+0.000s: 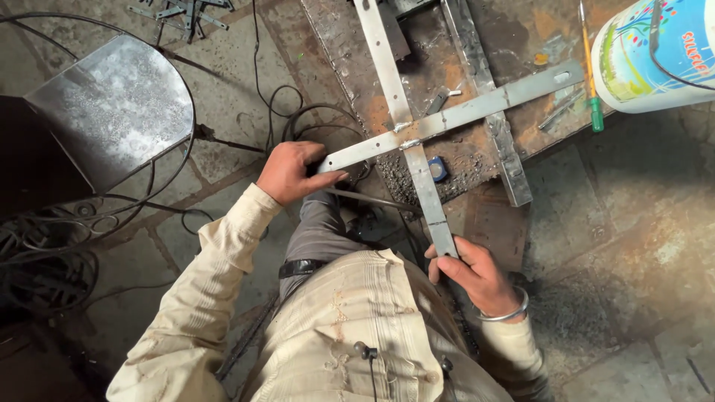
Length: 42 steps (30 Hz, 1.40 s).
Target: The recorder aligns metal bars on a workbench, checks angles with a square, and performs spot welding to create a cross-shaped structure.
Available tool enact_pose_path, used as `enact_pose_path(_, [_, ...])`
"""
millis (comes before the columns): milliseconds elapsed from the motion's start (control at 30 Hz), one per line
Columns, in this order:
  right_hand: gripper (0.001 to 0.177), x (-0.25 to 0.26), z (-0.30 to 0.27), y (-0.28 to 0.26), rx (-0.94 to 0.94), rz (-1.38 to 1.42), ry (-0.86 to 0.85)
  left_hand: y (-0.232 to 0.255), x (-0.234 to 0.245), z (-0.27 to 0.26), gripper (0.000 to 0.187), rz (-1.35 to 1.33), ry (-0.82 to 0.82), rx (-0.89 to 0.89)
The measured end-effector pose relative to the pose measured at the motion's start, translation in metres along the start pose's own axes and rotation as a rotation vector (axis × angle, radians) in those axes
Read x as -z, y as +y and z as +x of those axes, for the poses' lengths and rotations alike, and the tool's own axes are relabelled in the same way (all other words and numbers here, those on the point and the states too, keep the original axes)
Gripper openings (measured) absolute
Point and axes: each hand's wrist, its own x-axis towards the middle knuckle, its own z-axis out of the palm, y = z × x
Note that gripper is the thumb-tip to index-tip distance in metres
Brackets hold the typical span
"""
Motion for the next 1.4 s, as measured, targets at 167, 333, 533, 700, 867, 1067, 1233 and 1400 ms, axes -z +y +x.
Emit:
enact_pose_path(167, [0.032,-0.009,-0.004,-0.006,0.019,0.008,0.058,-0.002,-0.006,0.002,0.051,0.057,-0.034,0.008])
enact_pose_path(333, [0.032,-0.014,-0.003,-0.011,-0.002,-0.001,0.082,-0.001,-0.007,-0.002,0.049,0.058,-0.075,0.059])
enact_pose_path(533, [0.033,-0.016,-0.003,-0.014,-0.01,-0.014,0.092,0.0,-0.012,-0.007,0.049,0.015,-0.056,0.069])
enact_pose_path(700, [0.033,-0.014,0.0,-0.009,-0.001,-0.017,0.077,-0.002,-0.014,-0.01,0.051,0.015,-0.068,0.112])
enact_pose_path(867, [0.033,-0.02,0.003,-0.018,-0.002,-0.025,0.074,0.003,-0.013,-0.008,0.052,0.023,-0.073,0.129])
enact_pose_path(1067, [0.034,-0.035,0.006,-0.055,-0.013,-0.022,0.134,0.04,-0.007,0.005,0.054,0.242,-0.018,0.169])
enact_pose_path(1233, [0.055,-0.046,0.001,-0.104,0.225,-0.112,0.101,0.056,0.018,0.022,0.057,0.285,-0.088,0.065])
enact_pose_path(1400, [0.058,-0.047,-0.016,-0.111,0.322,-0.233,0.258,0.093,0.046,0.034,0.059,0.312,-0.182,0.066])
